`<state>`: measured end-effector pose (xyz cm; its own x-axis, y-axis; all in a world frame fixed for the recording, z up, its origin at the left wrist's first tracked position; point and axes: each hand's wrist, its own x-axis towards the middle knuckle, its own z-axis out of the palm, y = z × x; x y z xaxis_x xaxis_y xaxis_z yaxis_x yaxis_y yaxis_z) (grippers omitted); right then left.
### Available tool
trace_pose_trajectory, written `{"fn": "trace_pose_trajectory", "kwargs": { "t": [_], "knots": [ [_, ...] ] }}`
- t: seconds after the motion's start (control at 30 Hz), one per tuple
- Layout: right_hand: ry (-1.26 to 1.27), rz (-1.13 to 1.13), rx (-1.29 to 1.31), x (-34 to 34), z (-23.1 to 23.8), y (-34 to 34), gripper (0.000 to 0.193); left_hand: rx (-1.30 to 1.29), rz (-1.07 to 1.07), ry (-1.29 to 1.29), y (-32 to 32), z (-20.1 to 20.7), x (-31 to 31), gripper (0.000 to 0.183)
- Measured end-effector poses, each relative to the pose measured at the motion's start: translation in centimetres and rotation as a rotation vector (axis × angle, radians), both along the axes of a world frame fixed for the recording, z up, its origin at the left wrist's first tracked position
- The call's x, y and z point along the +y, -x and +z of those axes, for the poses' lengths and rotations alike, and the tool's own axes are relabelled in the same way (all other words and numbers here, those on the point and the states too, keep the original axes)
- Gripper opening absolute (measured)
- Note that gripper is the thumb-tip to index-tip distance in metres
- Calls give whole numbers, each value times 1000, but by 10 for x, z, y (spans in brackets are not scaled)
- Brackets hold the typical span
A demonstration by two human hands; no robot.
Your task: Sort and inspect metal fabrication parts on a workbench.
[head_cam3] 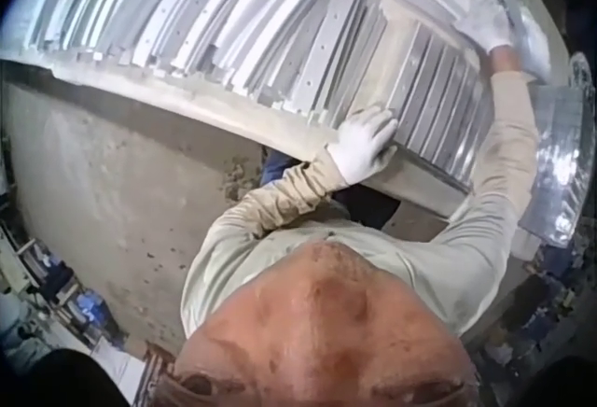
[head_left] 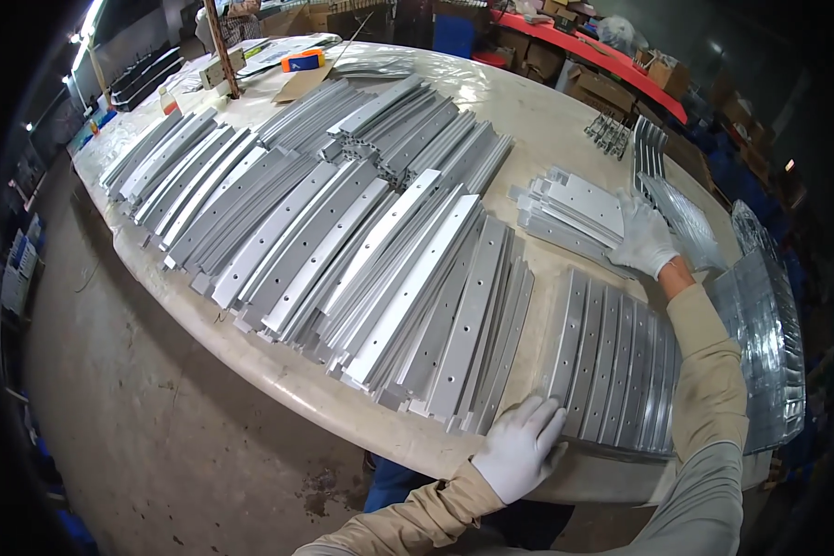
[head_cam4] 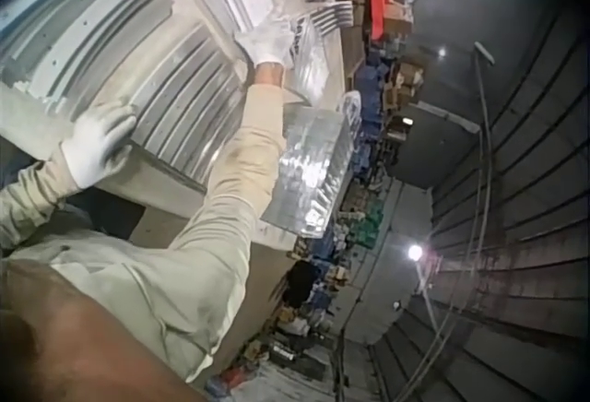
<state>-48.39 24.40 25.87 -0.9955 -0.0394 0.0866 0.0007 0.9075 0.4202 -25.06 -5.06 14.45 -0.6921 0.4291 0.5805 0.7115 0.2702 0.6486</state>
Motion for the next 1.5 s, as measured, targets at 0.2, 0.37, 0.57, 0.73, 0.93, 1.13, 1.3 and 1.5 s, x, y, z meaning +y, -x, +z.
{"fn": "trace_pose_trajectory", "kwargs": {
  "t": [0.2, 0.37, 0.57, 0.73, 0.93, 1.13, 1.3, 1.5],
  "knots": [
    [181, -43, 127, 3, 42, -35, 104, -8, -6, -34, -5, 0, -1, 57],
    [1051, 169, 247, 30, 47, -106, 89, 139, -7, -209, -5, -2, -11, 67],
    [1976, 119, -176, -58, 21, -282, 63, -446, -5, -755, -55, 41, 17, 65],
    [2048, -43, -180, -120, 7, -325, 35, -1118, -398, -668, -53, 11, 27, 56],
    [1940, -51, -124, -118, -22, -329, 32, -1194, -374, -514, -76, 24, 23, 49],
    [1971, 37, 189, -148, -17, -336, 33, -1174, -434, -842, -81, 27, 41, 41],
    [2060, 1, 268, -134, -23, -344, 43, -1137, -555, -784, -69, 35, 43, 39],
    [1343, -26, 318, -118, -27, -366, 57, -1407, -631, -735, -55, 22, 15, 44]
  ]
}}
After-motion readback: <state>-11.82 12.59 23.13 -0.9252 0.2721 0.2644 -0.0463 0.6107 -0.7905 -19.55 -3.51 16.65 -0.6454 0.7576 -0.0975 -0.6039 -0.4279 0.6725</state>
